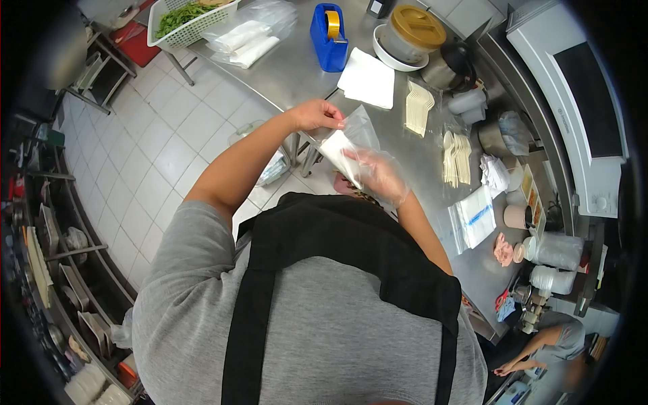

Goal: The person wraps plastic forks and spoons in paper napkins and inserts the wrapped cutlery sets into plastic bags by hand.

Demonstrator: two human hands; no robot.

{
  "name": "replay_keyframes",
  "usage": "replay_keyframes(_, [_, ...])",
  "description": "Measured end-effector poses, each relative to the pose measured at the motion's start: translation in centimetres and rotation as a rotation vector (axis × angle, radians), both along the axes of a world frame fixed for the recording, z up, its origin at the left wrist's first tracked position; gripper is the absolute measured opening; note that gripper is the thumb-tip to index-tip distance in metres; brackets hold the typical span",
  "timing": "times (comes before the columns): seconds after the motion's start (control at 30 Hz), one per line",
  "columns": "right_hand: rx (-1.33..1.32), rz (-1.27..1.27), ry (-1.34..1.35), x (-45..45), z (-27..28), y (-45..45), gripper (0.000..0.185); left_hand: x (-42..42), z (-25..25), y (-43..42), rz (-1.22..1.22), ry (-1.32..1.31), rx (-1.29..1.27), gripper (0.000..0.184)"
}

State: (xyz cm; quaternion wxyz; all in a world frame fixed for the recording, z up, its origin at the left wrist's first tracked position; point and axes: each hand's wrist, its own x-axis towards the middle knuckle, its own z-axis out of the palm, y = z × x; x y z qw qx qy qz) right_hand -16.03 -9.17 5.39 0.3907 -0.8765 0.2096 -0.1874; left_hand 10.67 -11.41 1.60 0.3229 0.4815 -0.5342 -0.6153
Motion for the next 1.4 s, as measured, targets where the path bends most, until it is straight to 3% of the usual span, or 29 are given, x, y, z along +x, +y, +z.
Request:
replay_keyframes(0.13, [-0.052,0.084,-0.199,0.5,-1.4,-0.7,0.044,0.2,-1.3,-0.2,0.121,0.177,-0.042,0.010])
replay_keyframes(0.27, [-0.091,0.026,-0.022,0.5,-0.8,-0.7,0.049,0.4,-0.6,0.5,0.044,0.138,-0.052,0.010])
replay_keyframes(0.33, [-0.103,-0.009,0.093,1.1,0.1,-0.2,0.053,0.6,-0.7,0.6,0.084,0.205,-0.085,0.013])
replay_keyframes(0.43, [0.097,-0.022,0.104,1.9,-0.1,-0.1,0.057,1.0,0.2,0.9,0.065,0.230,0.001,0.017])
replay_keyframes(0.47, [0.065,-0.012,0.131,1.8,-0.3,-0.3,0.058,1.1,0.8,1.0,0.048,0.226,0.050,0.018])
replay_keyframes(0.57, [-0.048,0.023,0.202,1.8,-1.0,-1.0,0.063,1.0,1.9,1.5,-0.096,-0.106,0.042,0.027])
replay_keyframes(0.67, [-0.151,0.022,0.182,1.7,0.5,-0.6,0.075,0.7,0.2,0.9,-0.104,-0.054,-0.162,0.035])
replay_keyframes(0.73, [-0.153,-0.017,0.067,0.7,2.1,-0.7,0.086,1.9,-0.6,0.8,0.068,0.044,-0.190,0.038])
replay_keyframes(0.77, [0.119,-0.107,-0.038,-0.5,2.4,-1.0,0.092,2.7,-1.1,1.0,0.154,0.095,-0.202,0.040])
replay_keyframes(0.83, [0.395,-0.333,-0.118,-3.6,4.2,-1.6,0.100,5.3,0.4,2.2,0.373,0.157,-0.171,0.038])
replay_keyframes(0.93, [0.346,-0.575,-0.162,-8.8,4.4,-3.5,0.100,9.1,2.0,2.0,0.584,0.318,-0.308,0.033])
replay_keyframes(1.1, [0.306,-0.639,-0.172,-10.4,3.0,-1.4,0.097,18.4,4.9,-3.1,1.181,0.296,-0.447,0.036])
replay_keyframes(1.2, [0.291,-0.698,-0.184,-10.7,2.8,0.4,0.095,23.5,5.9,-6.0,1.578,0.024,-0.465,0.043])
replay_keyframes(1.4, [0.228,-0.840,-0.203,-13.3,3.7,2.7,0.091,24.3,4.8,-8.0,1.791,-0.130,-0.105,0.058])
